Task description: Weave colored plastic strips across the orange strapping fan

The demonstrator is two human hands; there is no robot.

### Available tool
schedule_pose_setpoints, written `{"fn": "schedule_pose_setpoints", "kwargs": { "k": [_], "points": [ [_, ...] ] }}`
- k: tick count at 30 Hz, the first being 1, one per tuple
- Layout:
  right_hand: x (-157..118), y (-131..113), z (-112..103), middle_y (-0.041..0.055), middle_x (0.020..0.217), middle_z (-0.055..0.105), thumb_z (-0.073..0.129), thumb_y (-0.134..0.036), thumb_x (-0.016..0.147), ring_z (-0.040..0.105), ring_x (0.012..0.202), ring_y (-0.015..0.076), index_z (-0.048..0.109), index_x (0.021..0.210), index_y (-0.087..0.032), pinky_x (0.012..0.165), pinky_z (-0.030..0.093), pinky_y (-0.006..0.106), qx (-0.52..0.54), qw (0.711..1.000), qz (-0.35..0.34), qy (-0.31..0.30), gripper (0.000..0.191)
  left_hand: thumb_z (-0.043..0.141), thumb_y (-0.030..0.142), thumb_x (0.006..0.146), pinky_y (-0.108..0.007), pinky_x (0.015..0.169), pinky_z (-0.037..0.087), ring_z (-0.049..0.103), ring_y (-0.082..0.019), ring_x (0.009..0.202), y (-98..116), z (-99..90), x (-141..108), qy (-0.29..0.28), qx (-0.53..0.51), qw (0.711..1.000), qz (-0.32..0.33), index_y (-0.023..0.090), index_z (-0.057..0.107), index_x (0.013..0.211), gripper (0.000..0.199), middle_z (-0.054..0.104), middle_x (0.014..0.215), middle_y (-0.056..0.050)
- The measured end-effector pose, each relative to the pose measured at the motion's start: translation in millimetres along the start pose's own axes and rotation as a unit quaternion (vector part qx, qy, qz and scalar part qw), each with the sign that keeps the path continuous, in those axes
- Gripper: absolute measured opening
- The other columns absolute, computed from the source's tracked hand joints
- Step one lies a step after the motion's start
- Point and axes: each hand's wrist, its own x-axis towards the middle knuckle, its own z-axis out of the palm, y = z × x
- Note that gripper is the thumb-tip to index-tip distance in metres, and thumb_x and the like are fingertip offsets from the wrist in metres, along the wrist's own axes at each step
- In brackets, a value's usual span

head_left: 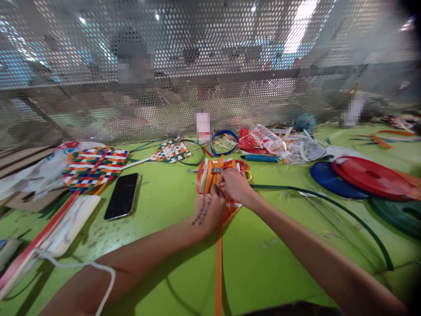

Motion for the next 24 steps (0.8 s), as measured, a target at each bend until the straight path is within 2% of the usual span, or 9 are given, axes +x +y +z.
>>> {"fn": "schedule_pose_setpoints", "kwargs": {
  "k": [6, 10, 13, 16, 20, 24],
  "points": [
    [4.7, 6.9, 7.7, 0.0118, 0.108, 0.069, 0.061, -0.014, 0.088, 0.059, 0.107, 0.0257, 0.072, 0.094, -0.015, 0.092, 0.039, 0.037, 0.046, 0.999, 0.000, 0.019, 0.012, 0.050, 0.009, 0.098, -0.029, 0.062, 0.052, 0.071, -0.020, 0.073, 1.0, -1.1, -0.8, 0.001, -0.014, 1.000, -0.004, 0.014, 0.070, 0.119, 0.029, 0.069, 0.115, -0.016],
    [2.0, 14.5, 1.6, 0.0108, 0.104, 0.069, 0.063, -0.017, 0.090, 0.059, 0.106, 0.0254, 0.079, 0.094, -0.018, 0.089, 0.042, 0.034, 0.072, 0.997, -0.021, 0.032, 0.016, 0.050, 0.009, 0.097, -0.030, 0.060, 0.050, 0.069, -0.022, 0.075, -0.1, 2.5, -0.8, 0.017, -0.004, 1.000, 0.000, 0.014, 0.070, 0.117, 0.028, 0.068, 0.115, -0.016],
    [-7.4, 20.7, -7.3, 0.0113, 0.106, 0.068, 0.059, -0.013, 0.093, 0.058, 0.108, 0.0259, 0.083, 0.103, -0.022, 0.089, 0.042, 0.033, 0.050, 0.996, -0.071, 0.037, 0.028, 0.052, 0.011, 0.097, -0.031, 0.061, 0.050, 0.068, -0.023, 0.078, -1.4, 5.7, -1.0, 0.027, 0.004, 1.000, 0.015, 0.015, 0.070, 0.116, 0.026, 0.068, 0.114, -0.016],
    [-17.0, 23.3, -14.4, 0.0108, 0.105, 0.066, 0.057, -0.005, 0.087, 0.058, 0.103, 0.0246, 0.084, 0.107, -0.024, 0.087, 0.042, 0.032, 0.003, 0.993, -0.116, 0.014, 0.039, 0.051, 0.010, 0.097, -0.033, 0.063, 0.050, 0.067, -0.023, 0.078, -2.0, 6.4, -2.0, 0.038, -0.014, 0.999, 0.013, 0.019, 0.070, 0.112, 0.026, 0.068, 0.110, -0.015],
    [-21.5, 22.1, -17.9, 0.0112, 0.105, 0.064, 0.059, -0.002, 0.081, 0.058, 0.099, 0.0240, 0.084, 0.108, -0.025, 0.083, 0.041, 0.031, -0.042, 0.989, -0.139, -0.008, 0.044, 0.048, 0.008, 0.097, -0.035, 0.067, 0.050, 0.066, -0.025, 0.083, -2.0, 6.2, -3.1, 0.039, 0.003, 0.999, 0.024, 0.020, 0.070, 0.109, 0.028, 0.068, 0.104, -0.014],
    [-20.6, 23.4, -17.1, 0.0117, 0.106, 0.063, 0.058, -0.002, 0.081, 0.057, 0.098, 0.0232, 0.081, 0.117, -0.025, 0.085, 0.042, 0.031, -0.021, 0.989, -0.145, -0.006, 0.049, 0.043, 0.010, 0.099, -0.035, 0.064, 0.048, 0.065, -0.024, 0.077, -1.2, 7.8, -3.2, 0.045, 0.030, 0.998, 0.043, 0.016, 0.067, 0.112, 0.028, 0.069, 0.100, -0.014]
  ]
}}
